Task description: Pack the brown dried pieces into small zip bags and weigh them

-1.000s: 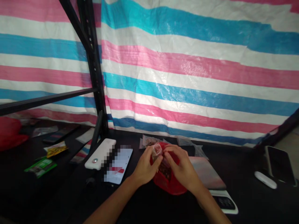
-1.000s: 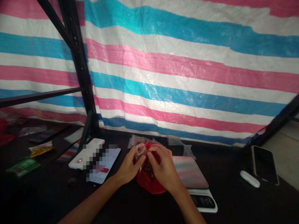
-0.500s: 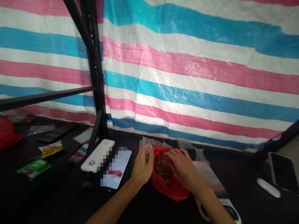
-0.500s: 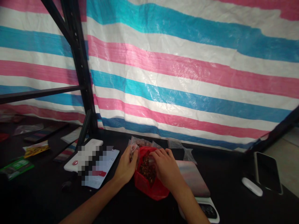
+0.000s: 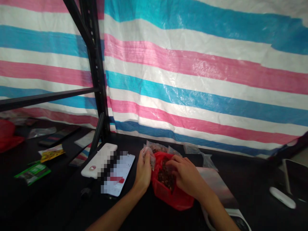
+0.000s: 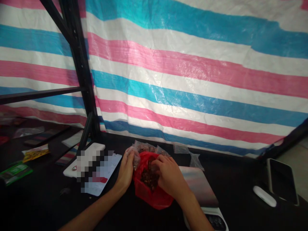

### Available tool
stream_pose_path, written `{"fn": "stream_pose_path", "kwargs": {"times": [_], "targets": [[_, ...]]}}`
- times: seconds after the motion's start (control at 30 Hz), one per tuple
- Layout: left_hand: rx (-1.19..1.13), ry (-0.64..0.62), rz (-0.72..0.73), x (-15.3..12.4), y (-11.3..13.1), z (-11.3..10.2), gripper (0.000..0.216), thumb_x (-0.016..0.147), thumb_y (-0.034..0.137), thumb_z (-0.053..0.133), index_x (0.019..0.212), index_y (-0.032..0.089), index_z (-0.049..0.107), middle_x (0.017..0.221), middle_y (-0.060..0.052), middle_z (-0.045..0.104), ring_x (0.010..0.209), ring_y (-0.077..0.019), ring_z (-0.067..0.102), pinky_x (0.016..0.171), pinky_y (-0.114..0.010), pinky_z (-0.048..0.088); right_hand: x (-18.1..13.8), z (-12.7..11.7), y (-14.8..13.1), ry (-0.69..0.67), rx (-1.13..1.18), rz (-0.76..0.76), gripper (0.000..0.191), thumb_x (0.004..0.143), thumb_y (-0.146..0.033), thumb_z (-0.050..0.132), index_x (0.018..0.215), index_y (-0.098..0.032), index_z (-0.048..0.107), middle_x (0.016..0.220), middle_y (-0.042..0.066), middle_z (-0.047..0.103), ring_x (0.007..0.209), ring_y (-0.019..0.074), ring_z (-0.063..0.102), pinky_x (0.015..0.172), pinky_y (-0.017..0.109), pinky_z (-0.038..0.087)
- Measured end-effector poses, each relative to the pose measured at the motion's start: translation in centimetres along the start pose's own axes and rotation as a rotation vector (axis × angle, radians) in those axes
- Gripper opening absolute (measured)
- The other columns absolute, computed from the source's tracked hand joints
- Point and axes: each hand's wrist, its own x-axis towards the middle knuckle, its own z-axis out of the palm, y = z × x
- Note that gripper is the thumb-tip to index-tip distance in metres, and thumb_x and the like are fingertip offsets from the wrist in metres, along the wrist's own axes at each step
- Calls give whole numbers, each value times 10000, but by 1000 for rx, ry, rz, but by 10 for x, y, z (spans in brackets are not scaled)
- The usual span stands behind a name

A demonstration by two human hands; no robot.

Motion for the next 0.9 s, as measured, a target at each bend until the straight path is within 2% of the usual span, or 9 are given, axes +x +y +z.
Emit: {"fn": "stream_pose_path", "kwargs": {"times": [0.13, 0.23, 0.33, 0.43, 0.57, 0.7, 0.8, 0.9], "targets": [[-59, -51, -76, 1, -7, 1, 328, 961, 392, 507, 1225, 228, 612, 1371, -87, 633, 1341, -247, 530, 1178, -415, 348, -2, 6, -2, 35, 41, 17, 347, 858, -110, 585, 1169, -227, 687, 1168, 68, 682, 1103, 243, 607, 964, 367, 386], [-146, -77, -103, 4, -14, 1, 324, 973, 403, 473, 1184, 214, 629, 1297, -74, 669, 1249, -232, 596, 1146, -409, 395, -2, 5, 0, 38, 105, -9, 373, 834, -74, 592, 1156, -233, 691, 1142, 52, 687, 1084, 230, 611, 953, 357, 389], [-195, -43, -111, 6, -19, 1, 325, 979, 412, 455, 1177, 218, 626, 1260, -52, 674, 1209, -206, 614, 1128, -382, 417, -6, -2, 8, 38, 176, -41, 429, 792, 8, 562, 1096, -256, 709, 1151, 22, 689, 1064, 202, 620, 919, 336, 392], [-163, -19, -73, 5, -19, 1, 310, 975, 410, 456, 1151, 223, 628, 1270, -51, 653, 1236, -204, 584, 1157, -377, 378, -10, -5, 11, 22, 220, -83, 421, 800, 5, 569, 1075, -276, 718, 1136, 5, 696, 1050, 194, 626, 922, 333, 393], [-126, 12, -35, 0, -16, 2, 293, 968, 397, 452, 1135, 225, 620, 1261, -53, 646, 1274, -210, 545, 1198, -394, 315, -11, 1, -3, -3, 257, -116, 326, 840, -100, 646, 1110, -272, 711, 1107, 16, 705, 1051, 209, 622, 948, 342, 409], [-149, 34, -86, -2, -9, 3, 299, 967, 400, 443, 1165, 232, 592, 1247, -54, 646, 1244, -212, 569, 1149, -389, 376, -10, 10, -17, 31, 283, -111, 327, 836, -95, 649, 1111, -265, 703, 1095, 19, 721, 1052, 223, 631, 990, 392, 394], [-95, 24, -28, -4, -2, 3, 277, 959, 407, 470, 1154, 240, 577, 1208, -48, 655, 1193, -213, 595, 1066, -354, 438, -9, 9, -12, 106, 346, -61, 375, 795, -32, 630, 1076, -267, 711, 1069, 20, 735, 1036, 229, 646, 983, 412, 409], [26, -64, 107, -9, 5, -1, 228, 961, 416, 501, 1092, 240, 565, 1055, -30, 665, 1041, -211, 634, 948, -339, 489, -7, 2, 3, 185, 517, -48, 352, 803, -34, 608, 1045, -264, 720, 1030, 26, 739, 992, 218, 664, 937, 386, 470]]}}
